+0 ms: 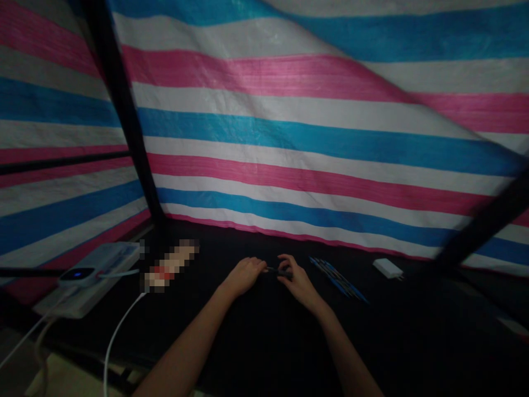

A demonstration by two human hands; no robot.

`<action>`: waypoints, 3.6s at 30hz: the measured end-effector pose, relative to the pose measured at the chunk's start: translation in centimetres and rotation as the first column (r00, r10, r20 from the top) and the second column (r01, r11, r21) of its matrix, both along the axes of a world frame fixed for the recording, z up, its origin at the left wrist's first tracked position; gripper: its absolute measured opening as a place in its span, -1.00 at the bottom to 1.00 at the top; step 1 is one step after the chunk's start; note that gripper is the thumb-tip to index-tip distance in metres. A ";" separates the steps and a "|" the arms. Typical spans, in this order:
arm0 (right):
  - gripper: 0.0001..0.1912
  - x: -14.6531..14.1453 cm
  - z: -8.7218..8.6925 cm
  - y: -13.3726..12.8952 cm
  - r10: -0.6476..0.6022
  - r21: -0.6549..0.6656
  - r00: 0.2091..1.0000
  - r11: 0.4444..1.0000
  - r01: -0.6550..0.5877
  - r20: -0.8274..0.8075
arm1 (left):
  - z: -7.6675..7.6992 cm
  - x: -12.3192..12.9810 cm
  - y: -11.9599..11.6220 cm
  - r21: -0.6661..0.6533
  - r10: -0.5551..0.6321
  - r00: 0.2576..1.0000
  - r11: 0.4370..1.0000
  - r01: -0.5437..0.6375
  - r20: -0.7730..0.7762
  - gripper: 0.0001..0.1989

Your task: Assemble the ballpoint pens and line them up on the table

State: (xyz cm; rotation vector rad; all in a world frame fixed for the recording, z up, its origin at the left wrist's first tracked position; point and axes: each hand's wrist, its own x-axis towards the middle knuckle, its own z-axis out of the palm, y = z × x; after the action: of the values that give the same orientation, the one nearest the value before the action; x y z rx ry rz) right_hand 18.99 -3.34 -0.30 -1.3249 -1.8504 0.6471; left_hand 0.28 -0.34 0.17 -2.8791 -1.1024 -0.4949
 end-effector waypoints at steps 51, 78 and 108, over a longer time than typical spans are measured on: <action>-0.83 -0.5 1.3 -0.9 -0.079 0.101 0.964 0.993 0.055 0.254 | 0.1 0.0 0.2 0.038 -0.023 0.994 0.999 0.019 0.109 -0.87; -0.70 0.0 1.6 -0.6 -0.139 0.039 0.944 0.990 0.134 0.300 | 0.7 -0.2 -0.1 -0.017 -0.031 0.964 0.999 0.037 0.263 -0.84; -0.66 -2.4 -1.1 -0.6 -0.141 0.166 0.942 0.982 0.093 0.306 | -0.4 -0.2 0.6 0.244 -0.029 0.996 0.970 0.009 0.080 -0.58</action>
State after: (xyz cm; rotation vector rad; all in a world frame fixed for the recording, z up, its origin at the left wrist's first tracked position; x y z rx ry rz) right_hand 16.61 -3.93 -1.38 -1.4917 -2.0081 0.2348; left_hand 0.07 0.27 -0.25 -2.6801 -0.9486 -0.7030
